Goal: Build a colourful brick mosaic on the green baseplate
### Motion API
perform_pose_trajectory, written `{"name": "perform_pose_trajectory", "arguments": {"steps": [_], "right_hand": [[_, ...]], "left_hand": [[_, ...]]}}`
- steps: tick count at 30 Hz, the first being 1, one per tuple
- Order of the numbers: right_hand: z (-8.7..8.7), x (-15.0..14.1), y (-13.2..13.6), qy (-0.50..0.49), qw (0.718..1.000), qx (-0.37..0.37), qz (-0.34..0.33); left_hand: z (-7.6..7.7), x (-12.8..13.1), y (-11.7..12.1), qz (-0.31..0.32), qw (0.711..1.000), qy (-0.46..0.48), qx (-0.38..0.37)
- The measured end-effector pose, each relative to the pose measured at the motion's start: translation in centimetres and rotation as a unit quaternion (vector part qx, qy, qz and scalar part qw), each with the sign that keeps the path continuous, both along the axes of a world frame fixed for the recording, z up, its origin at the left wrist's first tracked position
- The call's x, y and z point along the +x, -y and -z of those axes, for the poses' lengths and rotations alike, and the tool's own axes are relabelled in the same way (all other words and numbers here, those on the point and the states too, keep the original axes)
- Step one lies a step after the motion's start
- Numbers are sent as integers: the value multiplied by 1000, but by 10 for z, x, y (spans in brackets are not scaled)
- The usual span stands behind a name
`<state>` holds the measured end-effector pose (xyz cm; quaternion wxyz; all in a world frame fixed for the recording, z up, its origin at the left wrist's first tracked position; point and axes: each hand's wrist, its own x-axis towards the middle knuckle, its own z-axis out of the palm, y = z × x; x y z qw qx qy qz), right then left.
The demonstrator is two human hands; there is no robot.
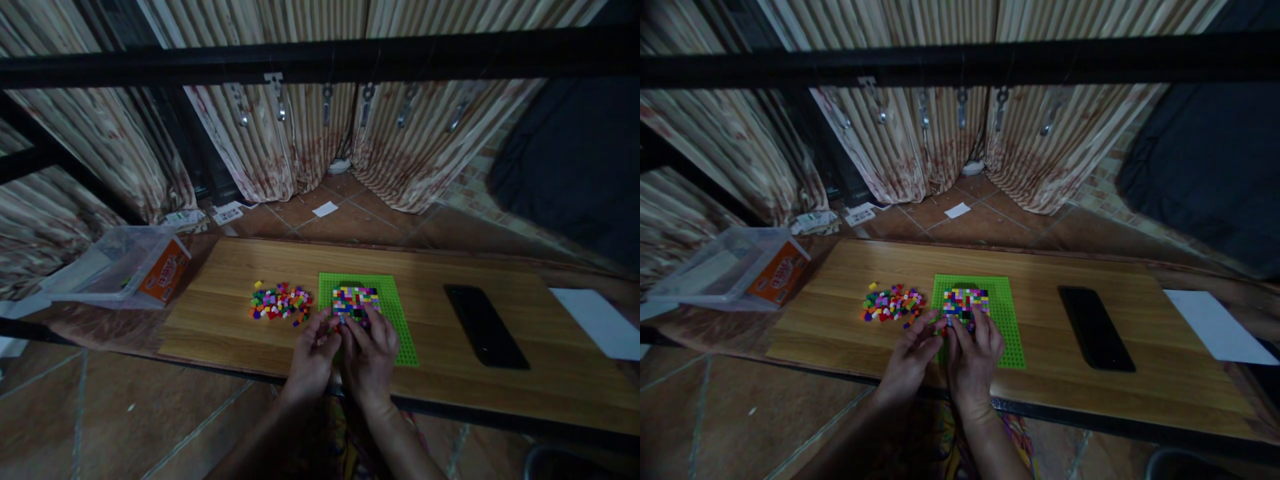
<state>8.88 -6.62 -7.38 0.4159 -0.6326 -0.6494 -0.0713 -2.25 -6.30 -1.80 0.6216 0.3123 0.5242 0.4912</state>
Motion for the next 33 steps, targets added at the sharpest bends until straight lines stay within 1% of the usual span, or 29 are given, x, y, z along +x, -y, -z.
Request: {"name": "perform_pose_trajectory", "arguments": {"steps": [4,11,16,18,21,23,28,30,33], "right_hand": [[0,1,6,18,999,-31,3],[-1,8,8,18,999,-51,-1],[-7,12,12,15,999,-37,-17],[-9,12,14,29,998,-36,-37],[-11,12,17,54,995,-56,-55],[-11,12,17,64,994,-66,-53],[-14,12,15,90,992,-68,-50],[-18,12,14,109,990,-77,-51],[-24,12,12,137,985,-94,-52]], "left_hand": [[4,2,1,-1,1000,-13,2],[14,6,4,-4,999,-34,22],[16,7,5,8,997,-56,45],[16,7,7,17,997,-53,52],[17,8,9,31,997,-48,57],[19,9,11,37,996,-55,66],[23,9,13,47,993,-75,76],[23,8,14,57,990,-90,92],[22,8,14,68,979,-140,130]]}}
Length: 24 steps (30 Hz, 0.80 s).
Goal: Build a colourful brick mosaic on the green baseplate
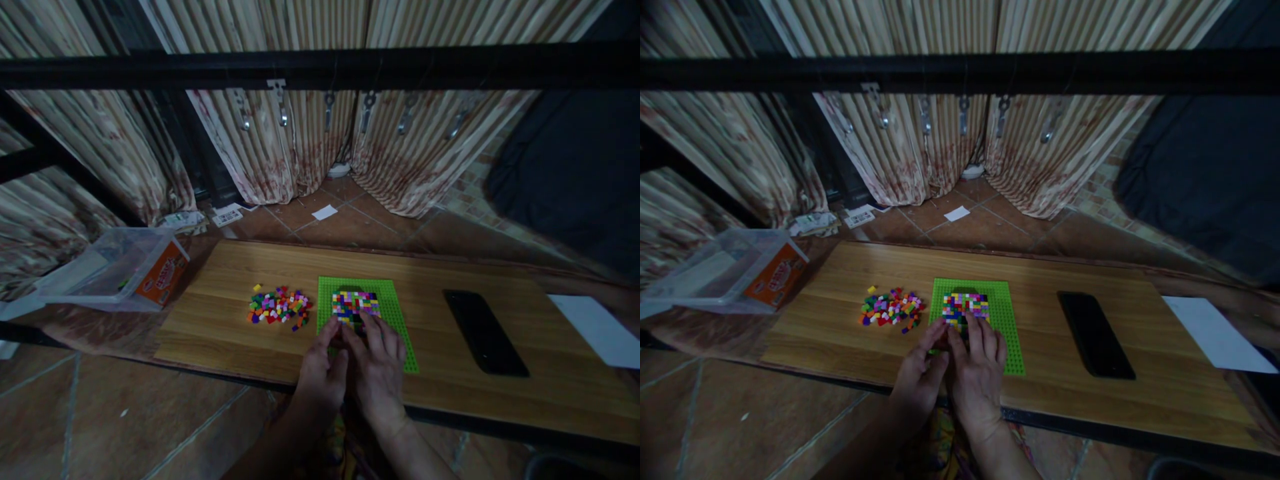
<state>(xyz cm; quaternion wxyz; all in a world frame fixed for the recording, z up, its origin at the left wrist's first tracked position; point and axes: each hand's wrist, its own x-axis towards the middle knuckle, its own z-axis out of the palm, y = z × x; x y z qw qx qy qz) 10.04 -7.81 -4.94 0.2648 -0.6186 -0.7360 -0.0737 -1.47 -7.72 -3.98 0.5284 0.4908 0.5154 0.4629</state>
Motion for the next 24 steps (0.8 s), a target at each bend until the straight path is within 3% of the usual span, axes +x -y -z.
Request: {"name": "perform_pose_trajectory", "arguments": {"steps": [8,13,15,17,24], "right_hand": [[-1,8,-6,39,998,-2,-53],[1,14,-2,18,998,36,-48],[4,14,4,-13,997,57,-50],[7,11,12,-47,996,61,-52],[13,-2,40,-94,992,34,-71]], "left_hand": [[3,5,2,-43,998,-34,16],[9,-30,1,-87,990,-110,13],[13,-50,-1,-140,974,-173,36],[15,-65,-6,-155,956,-245,53],[2,-64,-24,-70,872,-476,95]]}}
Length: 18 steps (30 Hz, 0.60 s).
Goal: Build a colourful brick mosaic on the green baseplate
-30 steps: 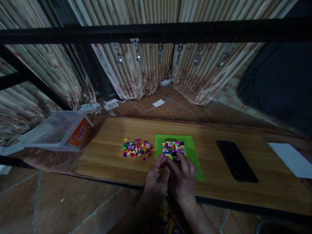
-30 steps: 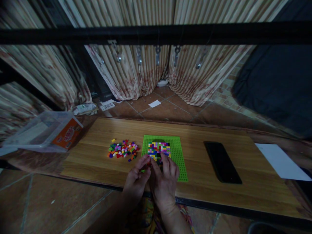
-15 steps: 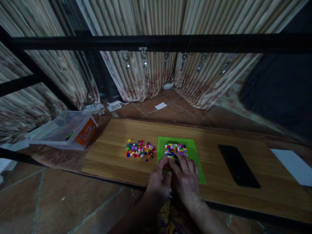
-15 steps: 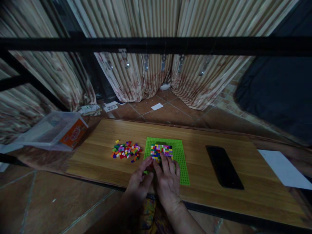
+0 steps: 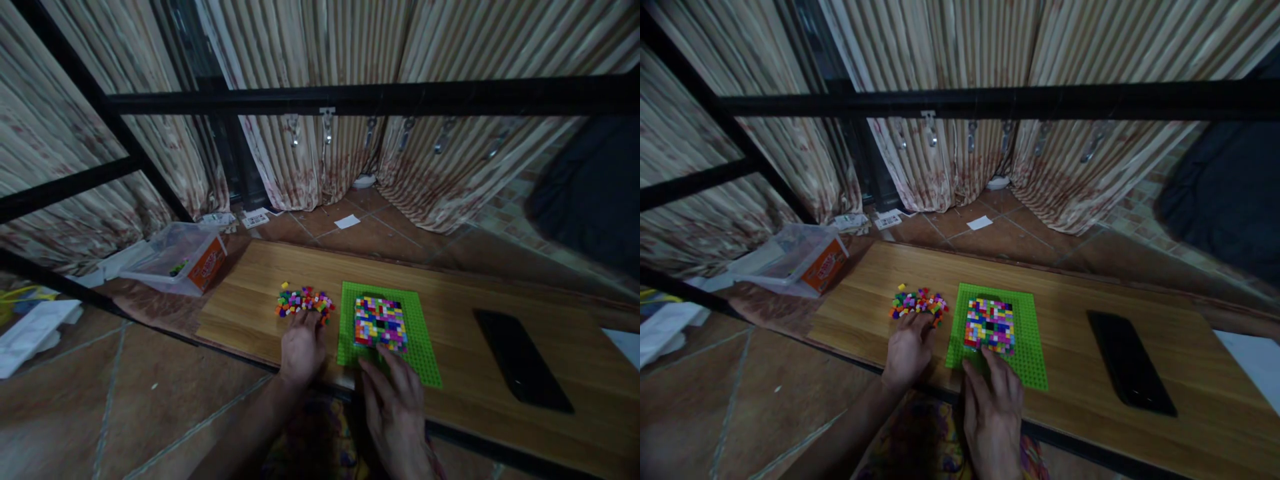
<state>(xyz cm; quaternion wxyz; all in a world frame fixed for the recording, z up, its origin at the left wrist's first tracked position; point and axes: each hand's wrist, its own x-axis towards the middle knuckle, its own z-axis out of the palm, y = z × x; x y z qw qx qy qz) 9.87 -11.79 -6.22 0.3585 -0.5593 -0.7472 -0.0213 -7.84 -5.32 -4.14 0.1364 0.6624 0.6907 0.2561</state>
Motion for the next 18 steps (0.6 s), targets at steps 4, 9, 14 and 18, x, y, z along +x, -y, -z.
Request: {"name": "perform_pose_trajectory", "arguments": {"steps": [4,9,14,18], "right_hand": [[1,3,3,-9,1000,-6,0],[-1,3,1,-25,1000,-1,-3],[-8,-8,-7,-82,995,-37,-36],[-18,-19,-14,-194,971,-123,-61]], "left_hand": [[-5,5,-5,10,998,-55,-27],[-1,3,-9,-4,998,-66,-22],[-1,-6,-5,-7,1000,-3,15],[-10,-7,6,24,987,161,-3]]}}
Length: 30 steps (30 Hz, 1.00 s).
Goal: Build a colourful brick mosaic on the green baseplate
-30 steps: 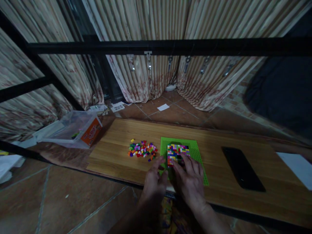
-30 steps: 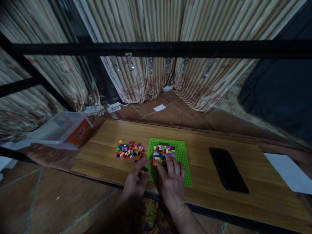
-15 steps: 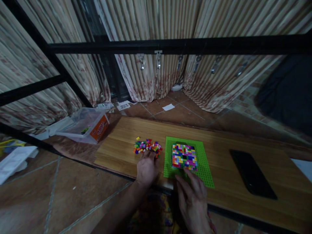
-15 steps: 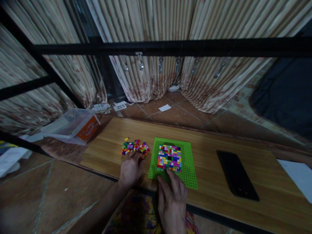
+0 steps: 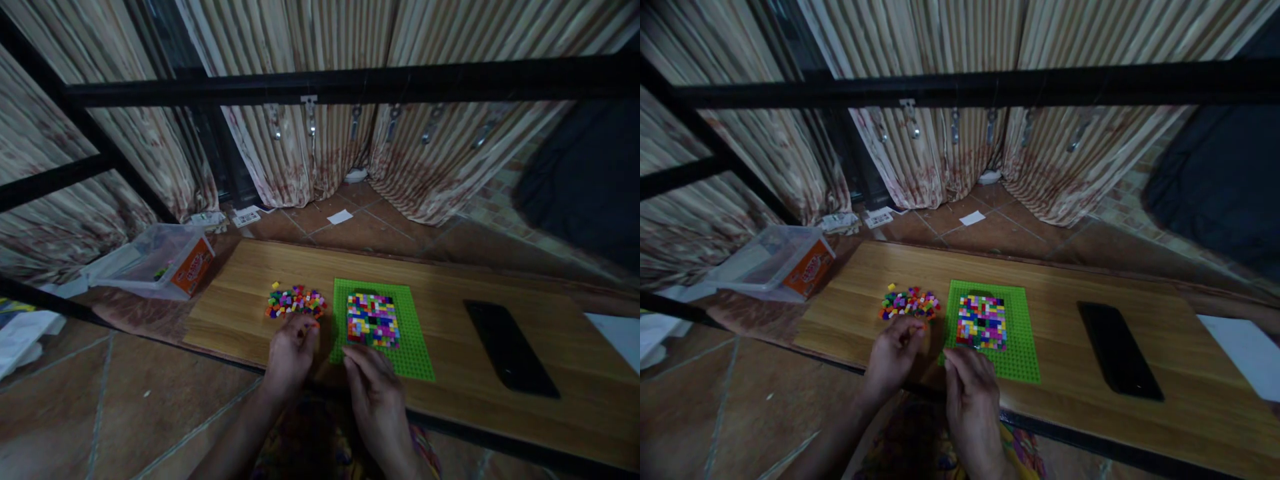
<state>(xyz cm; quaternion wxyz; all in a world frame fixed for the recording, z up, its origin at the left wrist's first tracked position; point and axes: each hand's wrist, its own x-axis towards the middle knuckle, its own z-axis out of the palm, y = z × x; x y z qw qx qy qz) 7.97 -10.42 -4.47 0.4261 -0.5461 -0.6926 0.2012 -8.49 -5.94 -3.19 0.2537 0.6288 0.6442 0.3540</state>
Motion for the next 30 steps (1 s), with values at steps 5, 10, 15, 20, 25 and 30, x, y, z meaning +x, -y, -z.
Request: {"name": "perform_pose_trajectory", "arguments": {"steps": [5,10,15,20,25,30], "right_hand": [[-4,0,0,-114,990,-76,21],[5,16,7,-146,981,-113,61],[11,31,9,-151,977,-125,86],[10,38,8,-151,975,-129,97],[13,40,7,-161,973,-133,101],[13,41,6,-164,972,-133,99]], "left_hand": [[-5,12,8,36,990,133,-40],[-4,32,-1,68,990,118,-24],[-8,47,-18,125,992,30,15],[-9,52,-25,137,988,-71,21],[-6,55,-23,138,984,-106,26],[-2,57,-23,116,989,-87,15]]}}
